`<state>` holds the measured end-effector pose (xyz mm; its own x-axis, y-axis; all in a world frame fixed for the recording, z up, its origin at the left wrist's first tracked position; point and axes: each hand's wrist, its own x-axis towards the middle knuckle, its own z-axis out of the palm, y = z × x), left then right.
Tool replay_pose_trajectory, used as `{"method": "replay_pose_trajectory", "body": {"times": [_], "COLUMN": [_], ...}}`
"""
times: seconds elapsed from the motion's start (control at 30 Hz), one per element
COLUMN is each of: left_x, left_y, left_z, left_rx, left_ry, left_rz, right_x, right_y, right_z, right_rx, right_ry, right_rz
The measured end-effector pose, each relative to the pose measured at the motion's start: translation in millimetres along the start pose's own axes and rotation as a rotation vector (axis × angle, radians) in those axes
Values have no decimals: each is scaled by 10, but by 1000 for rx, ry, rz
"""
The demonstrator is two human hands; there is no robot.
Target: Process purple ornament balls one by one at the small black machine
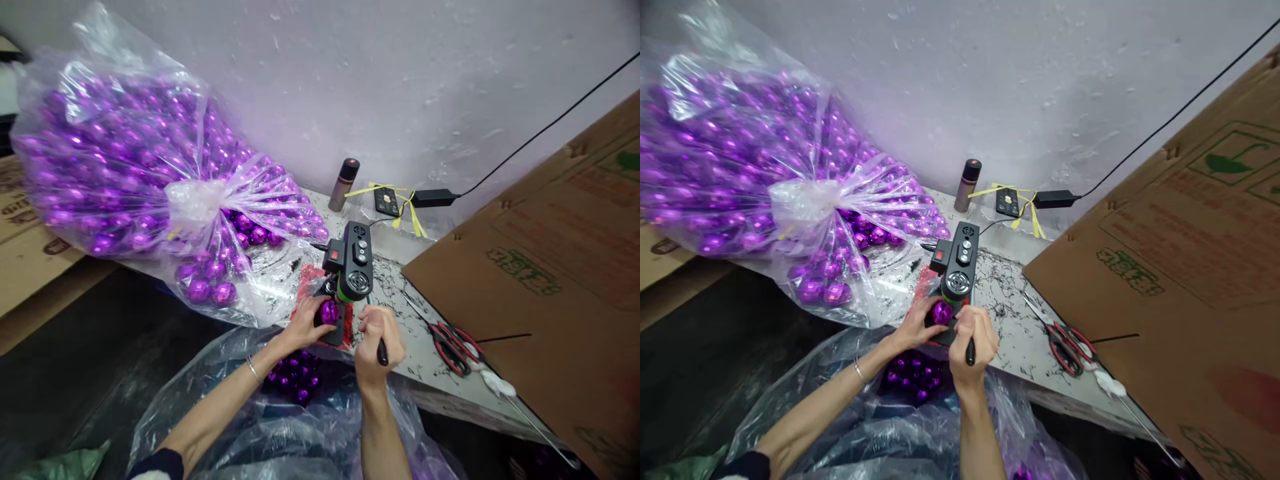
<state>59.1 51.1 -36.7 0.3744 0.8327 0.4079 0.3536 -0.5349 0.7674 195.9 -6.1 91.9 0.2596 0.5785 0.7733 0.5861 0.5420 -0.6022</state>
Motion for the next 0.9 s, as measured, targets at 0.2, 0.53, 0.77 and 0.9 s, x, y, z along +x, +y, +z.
{"method": "replay_pose_trajectory", "body": {"times": [0.2, 0.53, 0.77, 0.9], "left_x": [-431, 1095, 1317, 1160], "left_y": [133, -606, -652, -540], "left_z": [-315, -1341, -1411, -1478], "left_rx": [135, 653, 595, 355], "left_ry": [-44, 42, 24, 82], "left_rz": [62, -445, -498, -558], "right_x": [-40, -121, -102, -100], "right_y": [-7, 35, 19, 17], "right_z": [-8, 61, 77, 80], "right_rx": [-7, -32, -28, -30], "right_ry": [-29, -4, 4, 2], "right_rz": [-16, -91, -121, -124]}}
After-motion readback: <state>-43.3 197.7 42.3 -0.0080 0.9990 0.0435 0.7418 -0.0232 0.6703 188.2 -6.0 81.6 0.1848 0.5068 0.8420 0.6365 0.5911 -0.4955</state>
